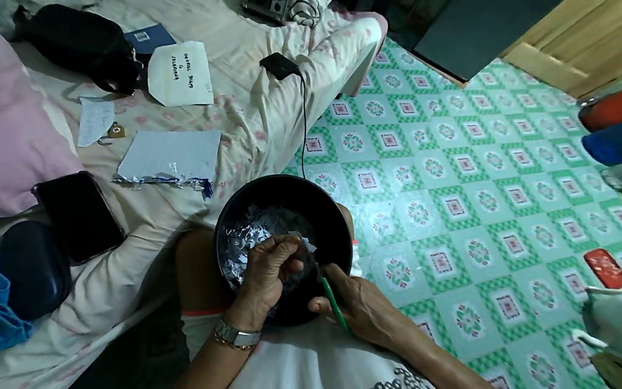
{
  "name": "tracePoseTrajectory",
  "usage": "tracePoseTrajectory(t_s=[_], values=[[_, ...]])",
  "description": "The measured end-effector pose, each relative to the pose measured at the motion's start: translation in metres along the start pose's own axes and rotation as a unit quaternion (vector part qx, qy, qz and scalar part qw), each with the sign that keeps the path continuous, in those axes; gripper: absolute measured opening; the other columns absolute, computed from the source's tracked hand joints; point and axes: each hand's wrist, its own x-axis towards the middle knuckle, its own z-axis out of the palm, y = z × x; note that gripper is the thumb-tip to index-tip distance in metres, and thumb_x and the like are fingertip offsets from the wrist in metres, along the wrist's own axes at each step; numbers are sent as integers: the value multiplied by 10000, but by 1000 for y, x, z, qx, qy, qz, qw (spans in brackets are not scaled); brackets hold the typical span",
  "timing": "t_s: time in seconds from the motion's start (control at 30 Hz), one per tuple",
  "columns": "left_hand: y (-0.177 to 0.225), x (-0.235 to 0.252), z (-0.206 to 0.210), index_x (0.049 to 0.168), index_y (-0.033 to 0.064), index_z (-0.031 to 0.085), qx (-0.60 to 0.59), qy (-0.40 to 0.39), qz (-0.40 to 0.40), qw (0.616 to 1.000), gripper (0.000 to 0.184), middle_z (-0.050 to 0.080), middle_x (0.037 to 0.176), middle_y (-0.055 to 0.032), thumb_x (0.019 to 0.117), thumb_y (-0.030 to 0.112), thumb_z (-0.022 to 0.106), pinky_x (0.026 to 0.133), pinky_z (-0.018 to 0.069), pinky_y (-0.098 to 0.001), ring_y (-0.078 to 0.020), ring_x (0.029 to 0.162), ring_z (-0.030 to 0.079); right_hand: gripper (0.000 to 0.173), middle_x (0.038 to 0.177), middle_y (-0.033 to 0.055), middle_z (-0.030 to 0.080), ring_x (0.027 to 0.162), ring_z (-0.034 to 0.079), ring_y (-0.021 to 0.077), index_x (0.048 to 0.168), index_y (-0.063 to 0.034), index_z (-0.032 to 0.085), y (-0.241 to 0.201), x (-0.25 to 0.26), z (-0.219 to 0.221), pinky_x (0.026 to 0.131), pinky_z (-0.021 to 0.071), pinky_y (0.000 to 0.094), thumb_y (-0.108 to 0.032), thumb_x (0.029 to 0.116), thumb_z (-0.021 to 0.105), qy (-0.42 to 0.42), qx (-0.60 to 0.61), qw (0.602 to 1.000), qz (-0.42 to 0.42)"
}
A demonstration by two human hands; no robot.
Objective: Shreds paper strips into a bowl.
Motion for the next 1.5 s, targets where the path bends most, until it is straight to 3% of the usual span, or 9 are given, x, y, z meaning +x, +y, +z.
tracePoseTrajectory(t_s=[0.57, 0.77, 0.83, 0.9, 1.0, 1.07, 1.17, 1.33, 1.5], values=[[0, 5, -9, 814, 41, 653, 126, -15, 60, 990, 216, 686, 673, 31, 956, -95, 564, 627, 580, -190, -42, 600, 667, 545, 691, 74, 614, 581, 590, 171, 1071, 8, 651, 11, 2, 3, 576, 495, 346, -519, 931, 660, 5, 96, 995, 13], [2, 6, -11, 795, 45, 643, 235, -29, 88, 967, 185, 656, 655, 72, 916, -94, 623, 629, 572, -169, -2, 597, 648, 491, 726, 114, 633, 610, 622, 221, 1044, 16, 668, 19, 0, -3, 610, 526, 405, -464, 944, 674, -23, 80, 996, 17], [3, 8, -17, 823, -1, 656, 345, -39, 110, 931, 95, 644, 687, 47, 909, -41, 669, 651, 570, -175, -2, 621, 643, 490, 760, 159, 656, 663, 648, 295, 1073, 23, 674, 18, -1, -8, 657, 528, 480, -451, 948, 678, -49, 43, 997, 33], [12, 9, -25, 941, -55, 714, 526, -64, 101, 842, 135, 688, 821, -86, 957, 73, 674, 747, 560, -282, -111, 730, 658, 494, 840, 226, 679, 797, 675, 401, 1144, 31, 664, 13, -1, -19, 744, 514, 570, -432, 971, 662, -112, -8, 992, 60], [32, 12, -23, 1188, -56, 707, 724, -95, -14, 683, 289, 694, 1169, -260, 1065, 130, 524, 1032, 456, -545, -394, 1142, 649, 579, 946, 256, 682, 939, 668, 456, 1253, 13, 607, 7, -3, -35, 824, 490, 613, -501, 985, 617, -206, -75, 971, 94], [35, 16, -18, 1311, -18, 658, 775, -120, -94, 614, 342, 632, 1320, -266, 1094, 139, 445, 1107, 388, -577, -428, 1293, 562, 639, 914, 239, 680, 906, 674, 442, 1256, 0, 599, 10, -7, -38, 794, 495, 601, -570, 969, 597, -194, -92, 972, 97], [33, 18, -12, 1271, 16, 690, 802, -108, -123, 575, 324, 646, 1302, -245, 1081, 178, 484, 1072, 402, -607, -421, 1281, 570, 620, 906, 246, 683, 896, 679, 454, 1269, 11, 586, 18, -11, -40, 779, 500, 603, -536, 977, 604, -167, -99, 975, 108], [40, 31, -4, 1211, -2, 709, 841, -122, -53, 524, 286, 671, 1231, -246, 1072, 148, 509, 1013, 437, -615, -435, 1209, 610, 588, 998, 276, 681, 995, 663, 475, 1346, 4, 541, 30, -8, -40, 848, 486, 611, -482, 1018, 573, -204, -102, 963, 147], [26, 53, 5, 1374, 22, 623, 868, -224, -87, 435, 350, 618, 1325, -292, 1055, 141, 540, 1059, 398, -662, -489, 1269, 562, 549, 1067, 288, 684, 1042, 653, 487, 1337, 9, 578, 30, -11, -37, 897, 471, 650, -425, 1004, 619, -168, -12, 980, 108]])
